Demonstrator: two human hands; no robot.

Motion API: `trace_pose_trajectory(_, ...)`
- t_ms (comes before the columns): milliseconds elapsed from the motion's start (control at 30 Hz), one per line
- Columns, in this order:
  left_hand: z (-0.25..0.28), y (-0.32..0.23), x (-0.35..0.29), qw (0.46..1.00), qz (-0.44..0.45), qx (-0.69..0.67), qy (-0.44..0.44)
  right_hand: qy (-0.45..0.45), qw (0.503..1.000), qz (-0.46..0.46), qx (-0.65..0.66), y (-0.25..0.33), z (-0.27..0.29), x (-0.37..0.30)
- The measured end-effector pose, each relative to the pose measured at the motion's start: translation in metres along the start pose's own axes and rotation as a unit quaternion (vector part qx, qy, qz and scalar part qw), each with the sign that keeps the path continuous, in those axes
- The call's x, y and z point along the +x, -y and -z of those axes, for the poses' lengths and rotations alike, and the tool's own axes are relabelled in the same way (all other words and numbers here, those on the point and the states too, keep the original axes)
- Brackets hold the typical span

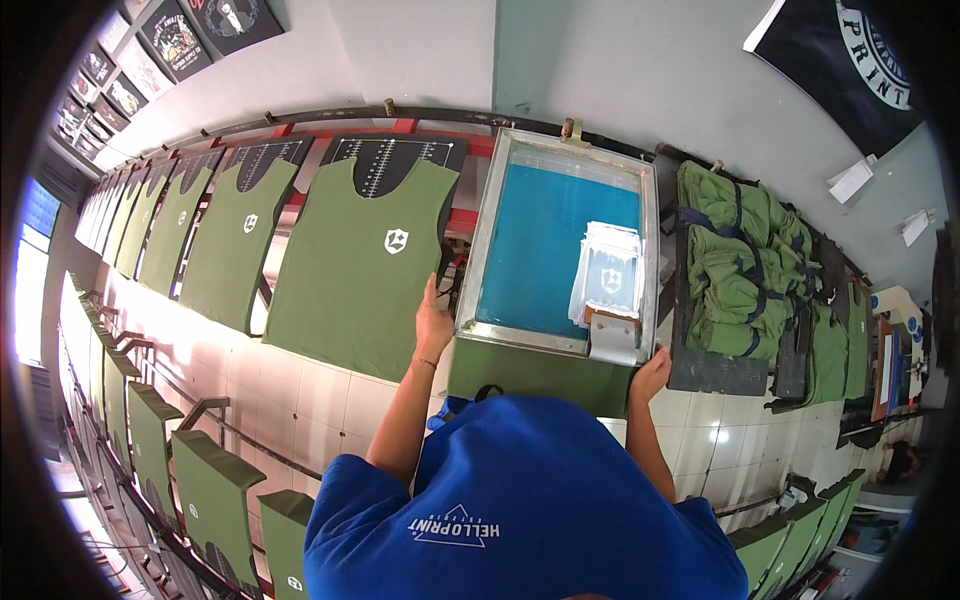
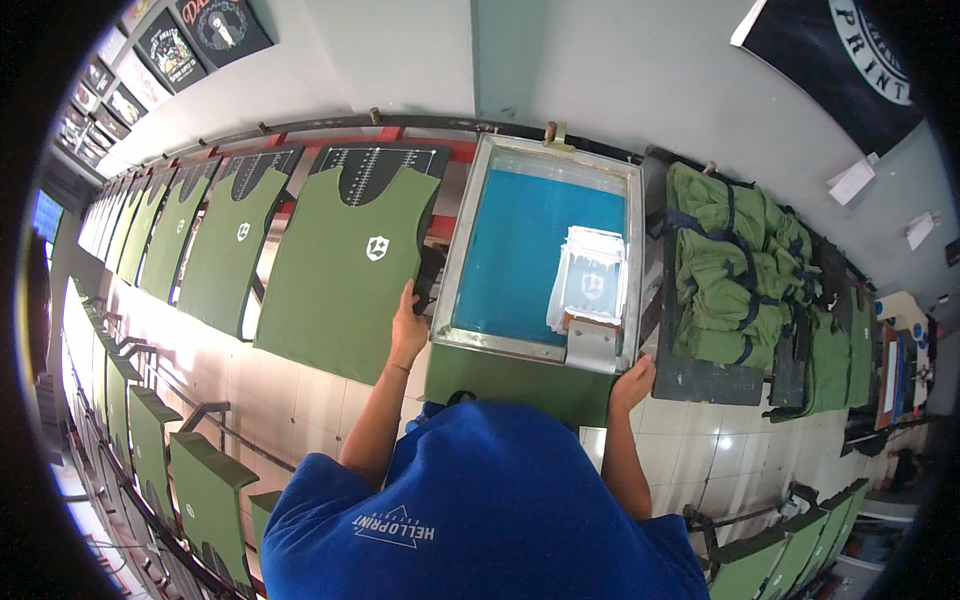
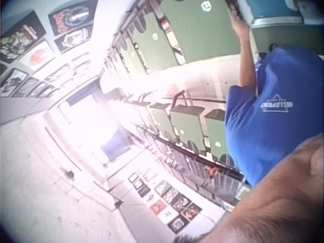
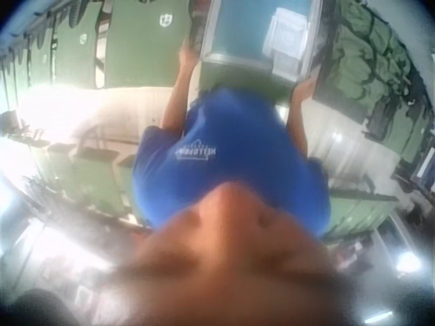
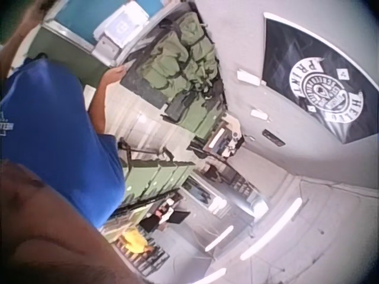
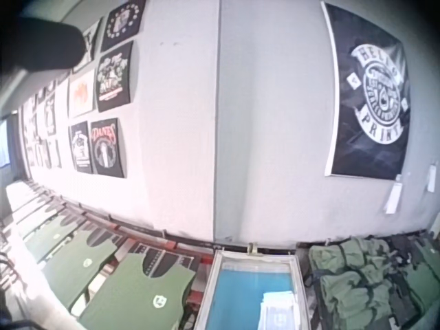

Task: The person uses a squeegee to apply white ink onto green tank tops laid out on a printing table. After printing, the person uses an orange heat gun to dry the ink on the shirts.

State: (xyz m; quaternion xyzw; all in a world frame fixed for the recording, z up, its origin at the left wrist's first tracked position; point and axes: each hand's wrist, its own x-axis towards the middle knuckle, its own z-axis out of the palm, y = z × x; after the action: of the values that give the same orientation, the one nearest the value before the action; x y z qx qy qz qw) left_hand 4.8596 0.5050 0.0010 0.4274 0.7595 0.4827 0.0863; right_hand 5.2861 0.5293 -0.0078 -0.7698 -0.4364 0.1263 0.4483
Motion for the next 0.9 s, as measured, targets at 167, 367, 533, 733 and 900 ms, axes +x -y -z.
trace_pose_trajectory(167,-0.01,-0.014,0.024,0.966,0.09,0.13,0.202,-0.009,1.0,0.001,-0.001,-0.004,0.002,0.004)
trace_pose_trajectory(367,-0.017,-0.002,0.014,0.99,0.022,-0.018,0.137,0.086,0.995,0.0,0.055,-0.011,0.002,0.01)
trace_pose_trajectory(533,-0.024,-0.01,0.009,0.96,0.06,-0.078,0.26,0.156,0.984,-0.035,0.08,-0.04,-0.003,0.039)
trace_pose_trajectory(733,-0.025,-0.002,-0.001,0.953,0.085,-0.12,0.266,0.156,0.969,-0.111,0.153,-0.042,-0.012,0.038)
trace_pose_trajectory(900,-0.021,0.008,0.007,0.959,0.011,-0.091,0.27,0.149,0.973,-0.112,0.136,-0.022,-0.009,0.032)
